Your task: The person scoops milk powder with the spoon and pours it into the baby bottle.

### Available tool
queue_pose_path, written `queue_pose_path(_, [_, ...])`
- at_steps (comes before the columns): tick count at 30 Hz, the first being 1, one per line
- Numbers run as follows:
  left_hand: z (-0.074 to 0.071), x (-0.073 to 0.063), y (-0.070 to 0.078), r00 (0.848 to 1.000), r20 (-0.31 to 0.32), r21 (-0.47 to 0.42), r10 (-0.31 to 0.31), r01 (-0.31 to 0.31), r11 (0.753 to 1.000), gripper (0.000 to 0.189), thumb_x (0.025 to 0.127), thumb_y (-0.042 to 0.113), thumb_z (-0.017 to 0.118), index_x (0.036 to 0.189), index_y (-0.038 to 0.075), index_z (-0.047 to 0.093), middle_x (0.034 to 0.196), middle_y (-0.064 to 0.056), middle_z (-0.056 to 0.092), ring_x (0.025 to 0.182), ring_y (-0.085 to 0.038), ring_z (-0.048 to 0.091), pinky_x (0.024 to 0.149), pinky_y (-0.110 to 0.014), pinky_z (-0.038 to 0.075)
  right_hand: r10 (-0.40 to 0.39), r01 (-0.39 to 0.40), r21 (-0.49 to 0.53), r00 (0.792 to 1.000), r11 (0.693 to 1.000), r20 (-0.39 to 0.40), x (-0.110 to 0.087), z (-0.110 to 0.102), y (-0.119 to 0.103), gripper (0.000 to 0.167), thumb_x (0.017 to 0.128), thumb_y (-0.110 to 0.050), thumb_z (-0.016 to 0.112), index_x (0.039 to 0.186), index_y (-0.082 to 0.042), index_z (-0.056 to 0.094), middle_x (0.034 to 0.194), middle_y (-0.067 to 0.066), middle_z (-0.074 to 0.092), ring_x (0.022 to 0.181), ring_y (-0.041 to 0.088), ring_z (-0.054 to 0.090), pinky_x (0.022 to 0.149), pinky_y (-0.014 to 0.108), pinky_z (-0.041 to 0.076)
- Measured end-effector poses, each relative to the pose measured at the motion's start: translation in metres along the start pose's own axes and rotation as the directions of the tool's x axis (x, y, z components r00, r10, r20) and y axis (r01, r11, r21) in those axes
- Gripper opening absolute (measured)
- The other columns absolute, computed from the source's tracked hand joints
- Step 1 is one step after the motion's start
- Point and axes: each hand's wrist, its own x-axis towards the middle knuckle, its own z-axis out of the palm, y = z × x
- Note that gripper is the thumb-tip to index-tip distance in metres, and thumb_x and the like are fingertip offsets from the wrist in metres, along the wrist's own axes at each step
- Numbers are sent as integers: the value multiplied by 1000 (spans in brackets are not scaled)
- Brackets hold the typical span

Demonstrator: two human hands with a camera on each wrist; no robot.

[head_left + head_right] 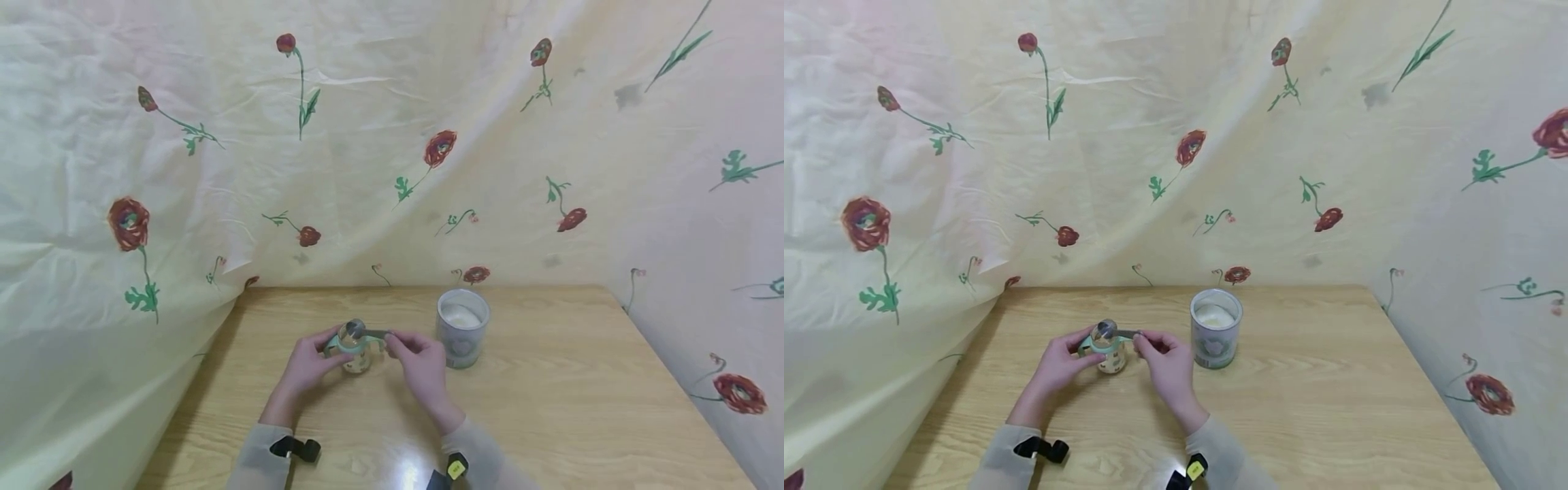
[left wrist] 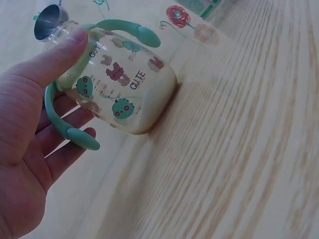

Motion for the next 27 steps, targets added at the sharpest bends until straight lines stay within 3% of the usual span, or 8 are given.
queue_pose_path(5, [1,0,2,1000,-16,23,6,-6,1000,74,82,37,95,147,17,66,148,-1,65,140,-30,58,120,-55,42,48,-46,119,999,992,-10,5,-6,-10,13,96,-3,79,104,7,77,99,17,79,82,18,77,83,35,67])
queue_pose_path(10, [-1,-1,6,1000,-13,50,17,-17,999,89,81,36,96,157,14,55,160,-2,53,151,-32,45,126,-56,33,63,-55,153,997,987,-44,9,-14,-20,16,95,-2,79,105,10,75,96,16,79,82,18,76,82,35,67])
queue_pose_path(16, [-1,1,13,993,-66,119,96,-88,989,96,81,34,96,163,20,48,165,-7,45,153,-36,39,125,-59,32,46,-28,190,995,981,-89,17,-31,-31,8,95,0,79,101,4,77,94,12,79,80,16,76,81,33,67])
queue_pose_path(21, [7,4,27,974,-123,102,191,-179,979,88,86,26,93,162,14,49,165,-13,45,153,-37,39,126,-58,30,3,20,189,993,982,-120,23,-55,-42,7,95,0,79,99,5,76,88,7,79,76,14,75,79,32,67])
queue_pose_path(27, [23,7,49,943,-166,99,290,-276,956,86,89,30,91,161,10,48,167,-6,43,155,-32,39,125,-55,32,-17,46,154,983,987,-183,29,-86,-48,10,97,0,77,102,8,76,84,1,78,75,13,74,78,27,65])
